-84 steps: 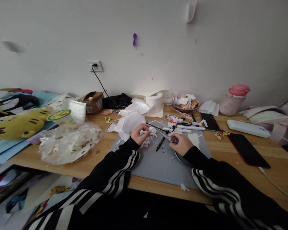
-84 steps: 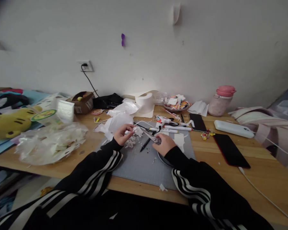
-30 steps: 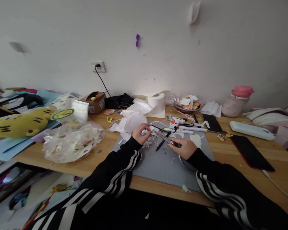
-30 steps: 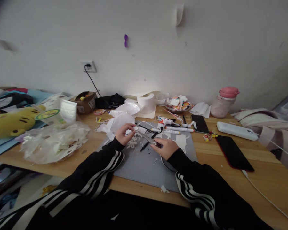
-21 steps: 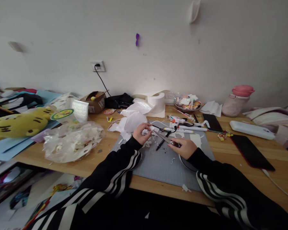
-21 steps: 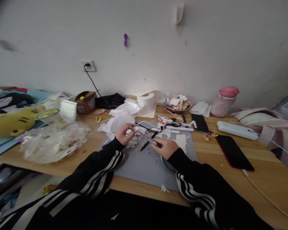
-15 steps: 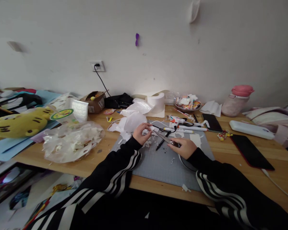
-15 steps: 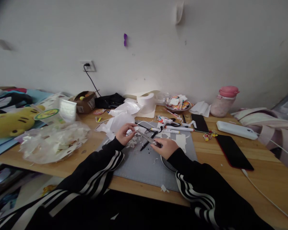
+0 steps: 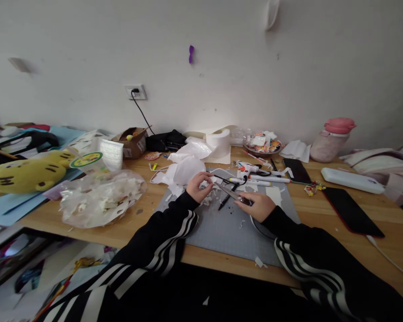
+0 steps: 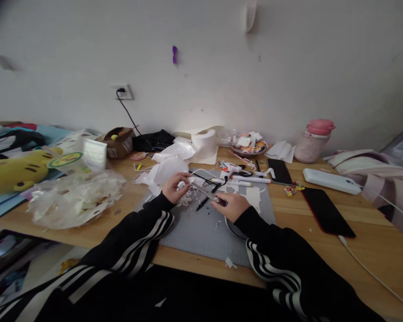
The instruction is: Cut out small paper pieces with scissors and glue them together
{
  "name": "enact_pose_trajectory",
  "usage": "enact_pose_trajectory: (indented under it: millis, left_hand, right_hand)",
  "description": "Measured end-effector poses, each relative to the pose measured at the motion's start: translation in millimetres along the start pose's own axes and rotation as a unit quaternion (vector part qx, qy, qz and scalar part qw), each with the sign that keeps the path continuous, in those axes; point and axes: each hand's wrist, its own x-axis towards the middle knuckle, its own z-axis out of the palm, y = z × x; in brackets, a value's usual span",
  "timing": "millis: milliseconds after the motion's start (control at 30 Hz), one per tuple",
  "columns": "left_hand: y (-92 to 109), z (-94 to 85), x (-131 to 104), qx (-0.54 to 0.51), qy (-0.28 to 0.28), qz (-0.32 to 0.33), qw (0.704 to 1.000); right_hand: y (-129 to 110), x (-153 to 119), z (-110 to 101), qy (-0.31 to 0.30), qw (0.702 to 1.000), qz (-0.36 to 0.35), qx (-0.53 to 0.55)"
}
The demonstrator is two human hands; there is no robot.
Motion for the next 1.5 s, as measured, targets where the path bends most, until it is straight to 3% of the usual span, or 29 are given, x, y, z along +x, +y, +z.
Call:
enact_pose_trajectory:
  millis: [600, 867, 1067, 1267, 1500]
  left_hand:
    - [3.0, -2.9, -1.1, 0.051, -0.029, 0.071, 0.996]
    - [-1.5, -0.1, 1.3, 0.023, -0.002, 0.005, 1.000]
    - [-10.7, 1.8, 0.8, -0.028, 0.053, -0.045, 0.997]
    - [-21.5, 4.4, -0.1, -0.116, 0.107, -0.100, 0.982]
    - [-13.8, 7.2, 0.5, -0.179, 0.122, -0.125, 0.968]
  right_hand:
    - [10.3, -0.9, 6.5, 0.053, 0.996, -0.065, -0.015]
    - [12.6, -1.1, 8.7, 0.079, 0.994, -0.068, -0.010]
    - [14.4, -1.6, 8.4, 0.099, 0.992, -0.077, -0.006]
    - [12.7, -1.1, 8.5, 0.063, 0.996, -0.058, -0.020]
    - [9.0, 1.5, 5.7, -0.048, 0.993, -0.063, -0.093]
